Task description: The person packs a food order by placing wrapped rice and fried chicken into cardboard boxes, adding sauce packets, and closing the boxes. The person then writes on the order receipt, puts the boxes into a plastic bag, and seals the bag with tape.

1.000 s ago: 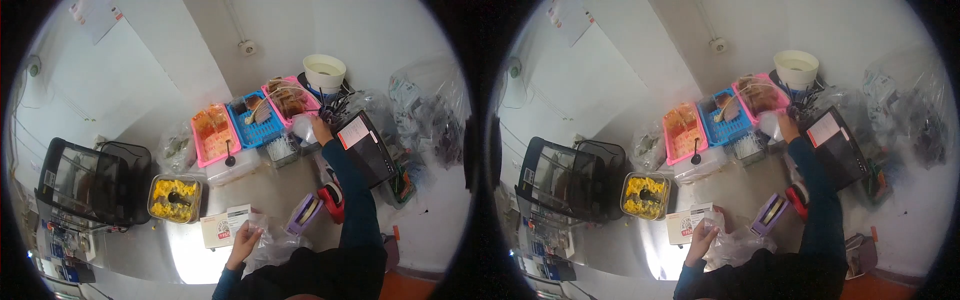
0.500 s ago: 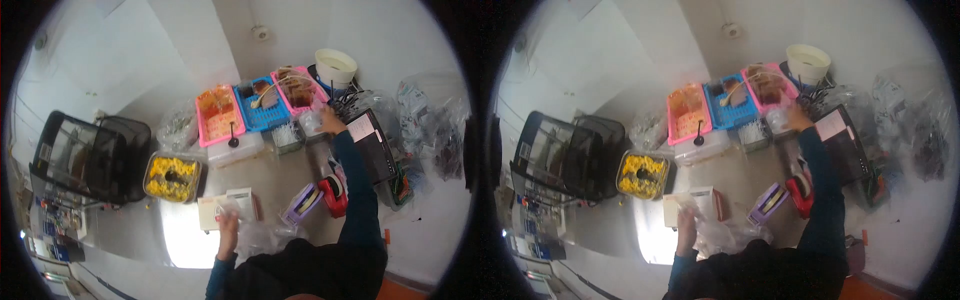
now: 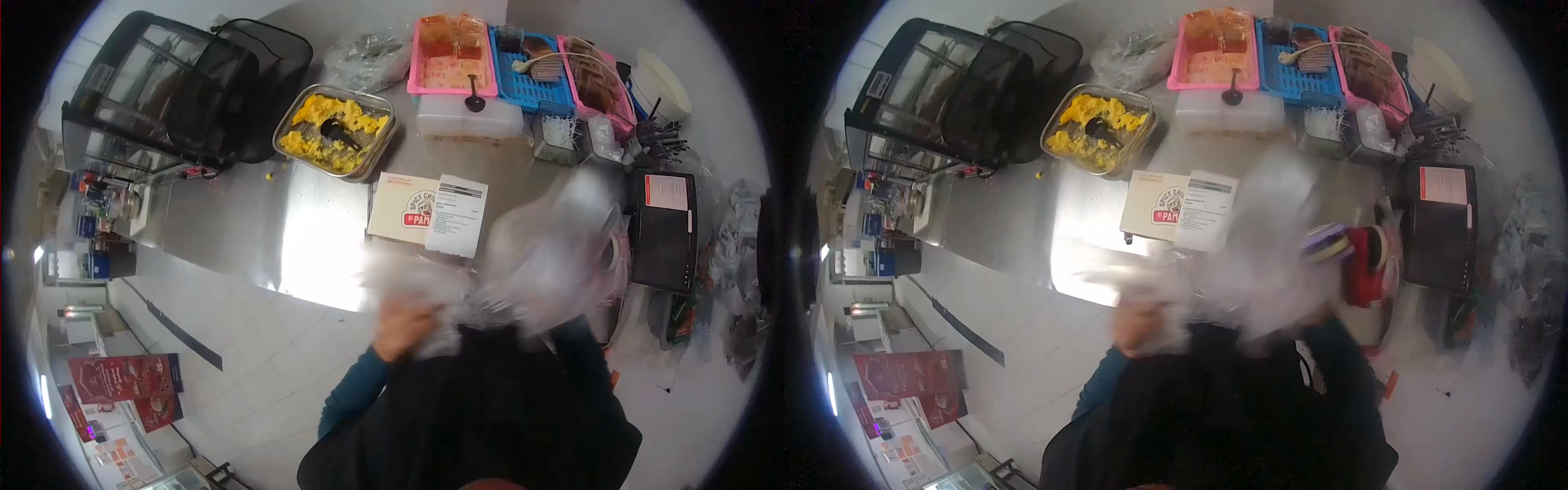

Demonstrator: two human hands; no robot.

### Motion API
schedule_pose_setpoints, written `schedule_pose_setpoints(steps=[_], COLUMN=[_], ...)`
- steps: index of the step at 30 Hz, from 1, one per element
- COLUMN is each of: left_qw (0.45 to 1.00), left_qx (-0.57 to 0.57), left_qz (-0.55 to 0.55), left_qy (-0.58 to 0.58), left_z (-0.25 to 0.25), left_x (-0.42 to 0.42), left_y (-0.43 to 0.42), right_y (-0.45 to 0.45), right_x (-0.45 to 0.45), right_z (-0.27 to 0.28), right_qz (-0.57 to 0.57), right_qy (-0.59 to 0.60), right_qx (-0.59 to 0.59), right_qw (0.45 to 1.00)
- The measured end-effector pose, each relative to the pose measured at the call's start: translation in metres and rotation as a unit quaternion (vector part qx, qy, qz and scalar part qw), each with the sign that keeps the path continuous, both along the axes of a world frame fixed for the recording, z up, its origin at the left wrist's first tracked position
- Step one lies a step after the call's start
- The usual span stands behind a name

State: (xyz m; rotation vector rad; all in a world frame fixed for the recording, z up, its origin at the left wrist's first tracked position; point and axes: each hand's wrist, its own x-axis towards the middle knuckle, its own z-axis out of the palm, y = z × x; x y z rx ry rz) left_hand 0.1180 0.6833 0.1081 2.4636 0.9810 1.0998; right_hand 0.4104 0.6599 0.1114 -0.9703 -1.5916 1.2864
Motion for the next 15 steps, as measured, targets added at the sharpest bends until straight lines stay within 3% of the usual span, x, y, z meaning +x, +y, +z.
schedule_pose_setpoints(steps=[1,2,5,6,8,10,11,15], left_qw=[0.988,0.958,0.950,0.925,0.846,0.927,0.896,0.962], left_qx=[-0.097,-0.249,-0.147,-0.208,-0.322,-0.210,-0.196,-0.156], left_qz=[-0.102,-0.144,-0.148,-0.108,-0.029,-0.010,-0.007,-0.048], left_qy=[0.060,0.021,0.234,0.299,0.424,0.310,0.398,0.218], left_z=[-0.005,-0.027,-0.103,-0.101,-0.090,-0.091,-0.096,-0.110], left_x=[0.010,0.017,-0.010,-0.015,-0.031,-0.059,-0.068,-0.062], left_y=[-0.009,-0.010,0.004,0.009,0.025,0.037,0.051,0.073], right_y=[0.000,-0.007,-0.017,-0.019,-0.023,-0.031,-0.032,-0.024], right_x=[-0.032,-0.059,-0.085,-0.084,-0.081,-0.077,-0.078,-0.111], right_z=[-0.012,-0.023,-0.107,-0.111,-0.116,-0.115,-0.108,-0.068], right_qz=[0.142,0.039,-0.008,0.023,0.078,0.049,0.035,0.050], right_qy=[0.162,0.097,-0.002,-0.129,-0.371,-0.456,-0.498,-0.558], right_qx=[-0.079,-0.097,-0.147,-0.081,0.050,-0.019,-0.052,0.021], right_qw=[0.973,0.990,0.989,0.988,0.924,0.888,0.865,0.828])
